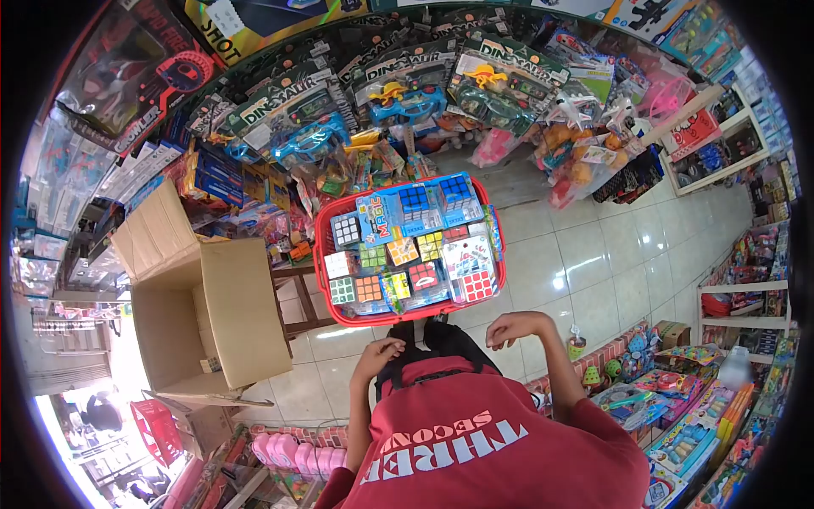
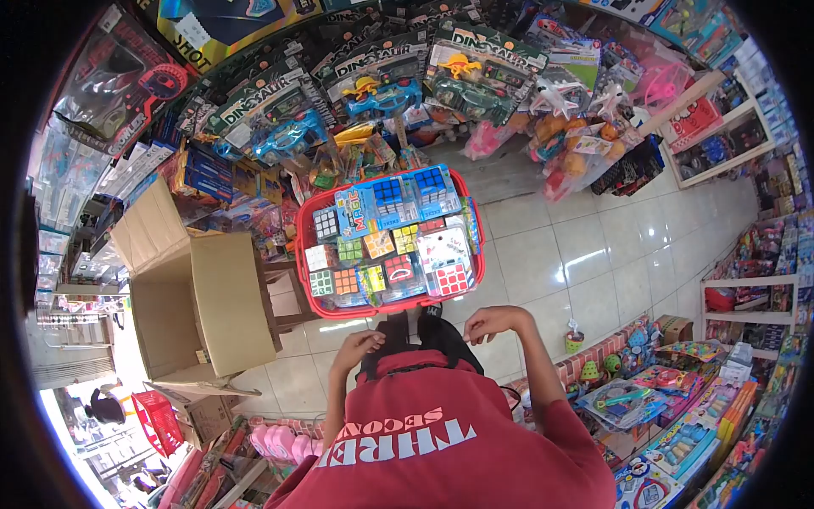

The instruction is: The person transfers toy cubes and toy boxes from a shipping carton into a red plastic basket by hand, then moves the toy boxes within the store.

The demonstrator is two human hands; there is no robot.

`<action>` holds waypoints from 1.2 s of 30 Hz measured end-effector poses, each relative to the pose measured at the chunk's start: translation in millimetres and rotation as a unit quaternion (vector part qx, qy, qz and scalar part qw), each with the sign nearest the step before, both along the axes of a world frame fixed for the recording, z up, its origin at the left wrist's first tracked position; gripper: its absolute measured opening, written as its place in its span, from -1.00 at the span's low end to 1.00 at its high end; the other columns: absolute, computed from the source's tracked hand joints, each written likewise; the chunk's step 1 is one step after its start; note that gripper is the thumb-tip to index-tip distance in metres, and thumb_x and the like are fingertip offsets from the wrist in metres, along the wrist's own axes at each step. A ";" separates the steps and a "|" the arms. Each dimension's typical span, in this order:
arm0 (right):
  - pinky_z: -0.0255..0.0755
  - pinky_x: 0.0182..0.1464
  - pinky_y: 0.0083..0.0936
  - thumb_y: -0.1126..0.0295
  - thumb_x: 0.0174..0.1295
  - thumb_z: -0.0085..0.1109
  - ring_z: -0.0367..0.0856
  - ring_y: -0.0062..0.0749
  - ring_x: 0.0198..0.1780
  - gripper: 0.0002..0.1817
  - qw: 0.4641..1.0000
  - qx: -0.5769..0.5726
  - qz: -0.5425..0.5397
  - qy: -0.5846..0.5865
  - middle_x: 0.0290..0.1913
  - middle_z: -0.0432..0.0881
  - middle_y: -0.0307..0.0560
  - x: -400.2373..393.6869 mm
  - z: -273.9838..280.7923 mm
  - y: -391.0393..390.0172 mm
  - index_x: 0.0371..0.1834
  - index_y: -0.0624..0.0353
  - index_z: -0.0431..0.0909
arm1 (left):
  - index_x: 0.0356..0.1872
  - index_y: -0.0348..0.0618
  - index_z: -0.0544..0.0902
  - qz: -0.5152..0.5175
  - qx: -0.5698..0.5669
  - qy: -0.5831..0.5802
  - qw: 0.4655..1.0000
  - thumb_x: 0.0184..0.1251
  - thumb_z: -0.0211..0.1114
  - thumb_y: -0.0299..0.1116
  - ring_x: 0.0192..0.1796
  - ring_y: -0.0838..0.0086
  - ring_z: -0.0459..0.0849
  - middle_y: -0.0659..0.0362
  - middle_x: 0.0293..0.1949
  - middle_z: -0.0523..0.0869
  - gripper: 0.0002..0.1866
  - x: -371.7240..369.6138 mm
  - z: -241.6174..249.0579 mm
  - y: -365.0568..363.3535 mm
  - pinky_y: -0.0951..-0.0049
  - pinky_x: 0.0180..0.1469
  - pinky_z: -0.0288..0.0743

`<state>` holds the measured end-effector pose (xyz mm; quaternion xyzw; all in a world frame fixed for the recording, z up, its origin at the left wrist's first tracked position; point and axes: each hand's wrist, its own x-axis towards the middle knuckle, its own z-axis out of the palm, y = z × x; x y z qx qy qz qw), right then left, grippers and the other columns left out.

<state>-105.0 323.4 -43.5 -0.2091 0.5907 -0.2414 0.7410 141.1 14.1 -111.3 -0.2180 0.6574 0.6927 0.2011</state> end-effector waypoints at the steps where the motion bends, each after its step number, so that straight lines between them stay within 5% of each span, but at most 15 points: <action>1: 0.50 -0.16 -0.51 0.05 0.24 0.20 0.59 -0.59 -0.21 -0.67 0.998 0.057 0.018 -0.012 -0.22 0.65 -0.31 8.5 -31.7 -0.2 -0.10 0.02 0.62 | 0.00 -0.26 0.63 0.019 -0.055 0.013 0.998 0.40 0.15 -0.30 -0.14 0.46 0.67 0.09 -0.23 0.72 -0.70 16.1 -31.4 1.1 0.49 -0.06 0.53; 3: 0.52 -0.16 -0.47 -0.01 0.20 0.19 0.60 -0.57 -0.21 -0.63 0.987 0.156 0.047 -0.008 -0.22 0.65 -0.31 28.5 -89.8 -2.5 -0.09 -0.03 0.63 | -0.01 -0.24 0.64 0.057 -0.164 0.042 0.984 0.33 0.20 -0.27 -0.14 0.41 0.69 0.05 -0.23 0.74 -0.68 47.2 -93.9 4.9 0.46 -0.06 0.53; 6: 0.52 -0.15 -0.38 -0.11 0.13 0.19 0.61 -0.55 -0.22 -0.56 0.971 0.230 0.059 0.039 -0.22 0.65 -0.32 61.4 -165.8 -16.8 -0.12 -0.03 0.62 | -0.04 -0.24 0.66 0.017 -0.247 -0.071 0.966 0.25 0.25 -0.20 -0.14 0.35 0.72 0.01 -0.21 0.74 -0.63 96.9 -170.3 -6.6 0.41 -0.08 0.56; 9: 0.53 -0.21 -0.42 -0.09 0.19 0.18 0.61 -0.52 -0.28 -0.56 0.964 0.261 -0.045 -0.003 -0.19 0.67 -0.26 89.9 -191.5 -39.9 -0.12 0.03 0.62 | -0.09 -0.25 0.69 0.104 -0.152 -0.190 0.964 0.24 0.26 -0.14 -0.19 0.39 0.72 -0.01 -0.21 0.74 -0.62 127.1 -211.2 -27.5 0.41 -0.16 0.58; 14: 0.54 -0.35 -0.44 -0.05 0.17 0.18 0.64 -0.45 -0.36 -0.55 0.960 0.144 -0.090 0.225 -0.24 0.68 -0.15 141.9 -257.9 -89.0 -0.13 0.11 0.58 | 0.06 -0.10 0.59 0.144 -0.082 -0.091 0.982 0.29 0.17 -0.11 -0.20 0.43 0.67 0.13 -0.19 0.70 -0.59 146.2 -157.1 -43.0 0.43 -0.22 0.50; 18: 0.54 -0.29 -0.45 0.00 0.21 0.18 0.65 -0.44 -0.31 -0.58 0.960 0.069 -0.200 0.185 -0.20 0.68 -0.16 198.5 -244.5 -151.0 -0.06 0.09 0.54 | -0.10 -0.23 0.65 0.146 -0.125 -0.040 0.980 0.27 0.19 -0.23 -0.35 0.50 0.64 0.14 -0.34 0.71 -0.69 208.3 -170.1 -57.2 0.50 -0.31 0.53; 21: 0.52 -0.25 -0.41 -0.01 0.21 0.19 0.65 -0.43 -0.25 -0.57 0.970 0.018 -0.152 0.191 -0.18 0.68 -0.17 242.6 -239.7 -188.6 -0.04 0.07 0.54 | -0.13 -0.24 0.67 0.140 -0.054 -0.115 0.982 0.25 0.22 -0.15 -0.37 0.45 0.65 0.13 -0.36 0.72 -0.64 272.0 -194.1 -74.6 0.45 -0.28 0.55; 26: 0.51 -0.09 -0.41 0.04 0.13 0.28 0.67 -0.29 -0.16 -0.60 0.925 -0.064 -0.043 0.371 -0.24 0.71 -0.01 305.0 -259.7 -219.7 -0.18 0.17 0.63 | -0.12 -0.27 0.67 0.182 -0.146 -0.139 0.962 0.27 0.22 -0.08 -0.40 0.45 0.66 0.10 -0.35 0.74 -0.59 373.7 -222.8 -92.3 0.44 -0.49 0.50; 29: 0.50 -0.07 -0.38 0.06 0.12 0.29 0.68 -0.20 -0.18 -0.59 0.924 -0.096 -0.071 0.363 -0.25 0.71 -0.01 308.9 -274.8 -223.8 -0.15 0.17 0.63 | -0.10 -0.27 0.65 0.191 -0.153 -0.156 0.957 0.28 0.22 -0.08 -0.40 0.45 0.66 0.09 -0.35 0.73 -0.58 404.7 -198.2 -89.7 0.43 -0.49 0.49; 33: 0.51 -0.27 -0.42 0.07 0.12 0.27 0.64 -0.37 -0.29 -0.61 0.937 -0.048 -0.067 0.340 -0.34 0.69 -0.10 309.2 -278.2 -232.6 -0.12 0.12 0.63 | -0.06 -0.26 0.64 0.262 -0.060 -0.160 0.950 0.29 0.22 -0.12 -0.39 0.45 0.66 0.10 -0.34 0.72 -0.60 437.0 -226.7 -79.0 0.44 -0.50 0.48; 36: 0.49 -0.38 -0.46 0.03 0.17 0.20 0.58 -0.47 -0.34 -0.61 0.958 -0.006 0.089 0.272 -0.31 0.66 -0.16 311.3 -230.9 -255.0 -0.13 0.09 0.62 | -0.04 -0.26 0.62 0.305 -0.041 -0.122 0.944 0.33 0.20 -0.15 -0.34 0.43 0.67 0.09 -0.32 0.71 -0.63 438.2 -208.8 -74.7 0.44 -0.40 0.52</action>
